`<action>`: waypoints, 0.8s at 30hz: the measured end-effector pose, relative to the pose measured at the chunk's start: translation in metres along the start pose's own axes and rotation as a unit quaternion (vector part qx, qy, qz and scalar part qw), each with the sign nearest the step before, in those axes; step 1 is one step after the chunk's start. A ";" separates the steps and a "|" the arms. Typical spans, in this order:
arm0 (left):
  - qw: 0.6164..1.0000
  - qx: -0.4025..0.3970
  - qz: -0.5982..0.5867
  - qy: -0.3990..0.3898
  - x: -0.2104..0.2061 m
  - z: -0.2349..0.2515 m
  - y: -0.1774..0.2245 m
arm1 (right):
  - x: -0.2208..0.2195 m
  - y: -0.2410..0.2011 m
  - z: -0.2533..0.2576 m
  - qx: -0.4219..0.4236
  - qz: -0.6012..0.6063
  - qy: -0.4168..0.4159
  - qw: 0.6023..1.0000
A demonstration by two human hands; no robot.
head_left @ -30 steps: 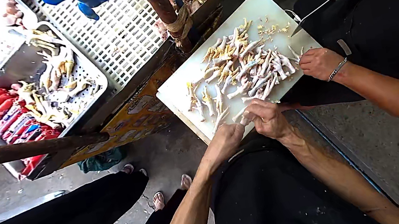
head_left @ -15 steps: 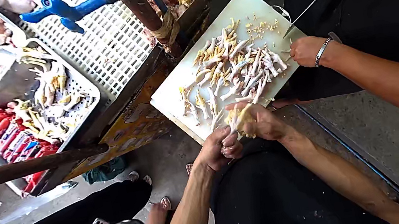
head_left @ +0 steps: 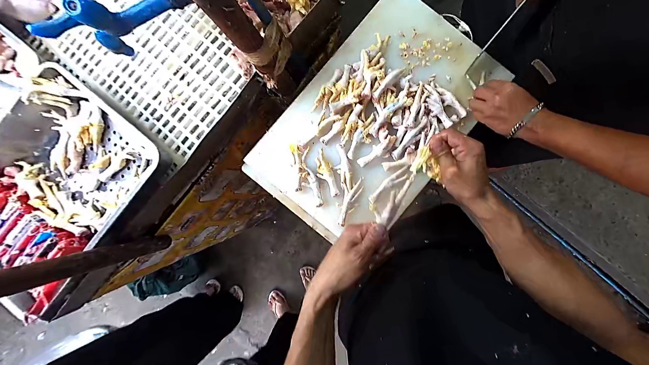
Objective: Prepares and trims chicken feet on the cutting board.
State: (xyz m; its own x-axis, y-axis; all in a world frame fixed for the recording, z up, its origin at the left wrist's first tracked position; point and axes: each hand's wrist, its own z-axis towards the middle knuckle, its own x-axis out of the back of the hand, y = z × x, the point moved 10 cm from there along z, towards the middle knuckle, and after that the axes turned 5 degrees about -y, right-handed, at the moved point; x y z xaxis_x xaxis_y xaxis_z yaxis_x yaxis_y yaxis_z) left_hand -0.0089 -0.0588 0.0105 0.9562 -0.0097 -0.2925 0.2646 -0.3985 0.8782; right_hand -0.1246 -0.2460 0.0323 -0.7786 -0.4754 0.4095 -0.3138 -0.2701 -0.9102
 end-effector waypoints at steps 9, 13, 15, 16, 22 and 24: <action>0.890 0.060 0.427 0.149 0.052 0.000 0.035 | 0.009 0.048 -0.023 -0.227 0.434 0.002 0.872; 0.888 -0.049 0.426 0.163 0.030 0.062 0.083 | -0.029 0.058 -0.047 -0.297 0.432 -0.058 0.849; 0.892 -0.083 0.407 0.178 0.035 0.071 0.093 | -0.040 0.064 -0.058 -0.317 0.395 -0.066 0.860; 0.891 -0.091 0.393 0.208 0.045 0.066 0.091 | -0.042 0.064 -0.061 -0.312 0.379 -0.076 0.868; 0.795 0.196 0.419 0.394 0.137 -0.009 -0.010 | -0.041 0.075 -0.069 -0.335 0.395 -0.075 0.852; 0.771 0.256 0.429 0.396 0.145 -0.011 -0.029 | -0.047 0.073 -0.066 -0.342 0.400 -0.088 0.846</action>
State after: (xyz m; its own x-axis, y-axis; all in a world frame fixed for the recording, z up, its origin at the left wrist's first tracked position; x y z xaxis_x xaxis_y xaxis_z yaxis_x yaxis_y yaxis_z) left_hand 0.1232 -0.0384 -0.0530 0.5821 0.0107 0.8130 -0.3984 -0.8679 0.2967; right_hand -0.1468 -0.1880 -0.0579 -0.8164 -0.4102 -0.4065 -0.0123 0.7161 -0.6979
